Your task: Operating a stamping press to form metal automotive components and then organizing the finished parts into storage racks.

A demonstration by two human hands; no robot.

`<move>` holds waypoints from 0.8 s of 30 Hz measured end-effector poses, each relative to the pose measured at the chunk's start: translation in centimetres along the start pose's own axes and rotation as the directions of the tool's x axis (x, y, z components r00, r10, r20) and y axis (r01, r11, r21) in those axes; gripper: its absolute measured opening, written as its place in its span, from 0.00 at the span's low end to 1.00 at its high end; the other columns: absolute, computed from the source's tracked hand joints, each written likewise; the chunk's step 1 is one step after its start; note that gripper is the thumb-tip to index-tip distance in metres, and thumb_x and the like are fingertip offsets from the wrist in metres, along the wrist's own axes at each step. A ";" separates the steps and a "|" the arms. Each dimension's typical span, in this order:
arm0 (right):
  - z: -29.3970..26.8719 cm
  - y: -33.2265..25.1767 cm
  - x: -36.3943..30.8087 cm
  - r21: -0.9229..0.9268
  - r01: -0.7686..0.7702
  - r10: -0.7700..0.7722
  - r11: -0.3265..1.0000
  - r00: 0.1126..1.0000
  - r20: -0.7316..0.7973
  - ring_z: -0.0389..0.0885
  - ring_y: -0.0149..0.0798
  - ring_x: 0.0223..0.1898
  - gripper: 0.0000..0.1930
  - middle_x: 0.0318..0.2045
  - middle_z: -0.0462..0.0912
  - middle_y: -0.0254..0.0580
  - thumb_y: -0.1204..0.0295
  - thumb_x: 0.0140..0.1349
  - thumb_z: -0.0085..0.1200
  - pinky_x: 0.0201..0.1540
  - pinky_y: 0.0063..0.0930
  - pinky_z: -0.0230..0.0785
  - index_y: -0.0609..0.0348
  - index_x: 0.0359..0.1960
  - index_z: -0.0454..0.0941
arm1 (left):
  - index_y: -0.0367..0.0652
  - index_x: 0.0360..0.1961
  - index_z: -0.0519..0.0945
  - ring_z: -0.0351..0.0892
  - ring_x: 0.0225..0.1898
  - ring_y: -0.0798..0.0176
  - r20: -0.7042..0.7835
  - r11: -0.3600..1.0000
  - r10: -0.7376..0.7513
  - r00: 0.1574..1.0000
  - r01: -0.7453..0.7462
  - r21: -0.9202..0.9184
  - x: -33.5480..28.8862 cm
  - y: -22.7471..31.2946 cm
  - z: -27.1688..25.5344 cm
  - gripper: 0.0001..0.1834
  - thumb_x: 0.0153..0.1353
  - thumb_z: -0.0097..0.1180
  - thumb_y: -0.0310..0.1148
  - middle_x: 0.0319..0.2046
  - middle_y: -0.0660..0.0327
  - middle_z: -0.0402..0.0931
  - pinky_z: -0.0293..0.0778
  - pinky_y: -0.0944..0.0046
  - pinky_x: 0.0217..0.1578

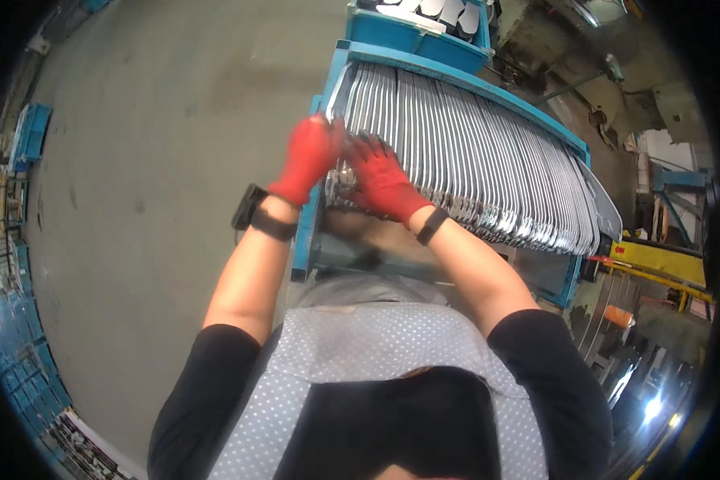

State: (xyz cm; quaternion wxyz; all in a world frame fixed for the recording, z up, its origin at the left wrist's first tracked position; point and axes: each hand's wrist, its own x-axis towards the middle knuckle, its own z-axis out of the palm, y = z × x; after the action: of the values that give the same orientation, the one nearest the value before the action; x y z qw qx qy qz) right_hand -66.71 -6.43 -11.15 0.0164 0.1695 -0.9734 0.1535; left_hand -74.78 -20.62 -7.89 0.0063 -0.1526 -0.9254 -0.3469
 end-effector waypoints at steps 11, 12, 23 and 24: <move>0.7 -0.3 -0.4 -0.091 -0.069 0.068 0.993 0.998 -0.012 0.51 0.51 0.66 0.44 0.63 0.57 0.51 0.45 0.50 0.54 0.66 0.51 0.41 0.61 0.63 0.54 | 0.33 0.27 0.76 0.75 0.36 0.40 0.079 0.997 0.043 0.996 -0.047 0.053 2.3 0.5 -0.9 0.18 0.57 0.51 0.41 0.30 0.41 0.76 0.71 0.48 0.39; 0.6 -0.3 -0.4 -0.094 -0.081 0.082 0.992 0.997 0.006 0.51 0.51 0.66 0.46 0.63 0.56 0.51 0.44 0.49 0.55 0.66 0.51 0.41 0.61 0.63 0.54 | 0.33 0.27 0.76 0.75 0.37 0.40 0.122 0.989 0.116 0.986 -0.126 0.078 2.5 0.7 -1.1 0.18 0.58 0.50 0.41 0.31 0.41 0.75 0.71 0.48 0.39; 0.2 -3.9 -1.0 -0.123 -0.181 0.190 0.976 0.980 0.066 0.50 0.61 0.65 0.50 0.65 0.53 0.50 0.45 0.42 0.61 0.64 0.58 0.42 0.59 0.64 0.53 | 0.31 0.27 0.76 0.74 0.37 0.38 0.081 0.981 0.106 0.991 -0.118 0.156 2.8 0.0 0.1 0.20 0.60 0.48 0.42 0.30 0.40 0.75 0.70 0.48 0.40; -0.1 -4.7 -1.3 -0.146 -0.197 0.207 0.969 0.977 0.054 0.49 0.63 0.65 0.50 0.65 0.53 0.50 0.46 0.42 0.62 0.64 0.60 0.41 0.59 0.64 0.53 | 0.31 0.27 0.76 0.74 0.37 0.37 0.045 0.993 0.081 0.996 -0.084 0.081 2.8 -0.4 0.3 0.20 0.60 0.48 0.42 0.30 0.40 0.75 0.70 0.48 0.40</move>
State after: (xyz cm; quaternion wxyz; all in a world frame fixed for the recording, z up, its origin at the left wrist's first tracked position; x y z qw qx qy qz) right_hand -63.91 -10.23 -9.81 -0.0210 0.0729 -0.9939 0.0801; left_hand -77.50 -19.91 -8.07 0.0079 -0.1976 -0.9318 -0.3043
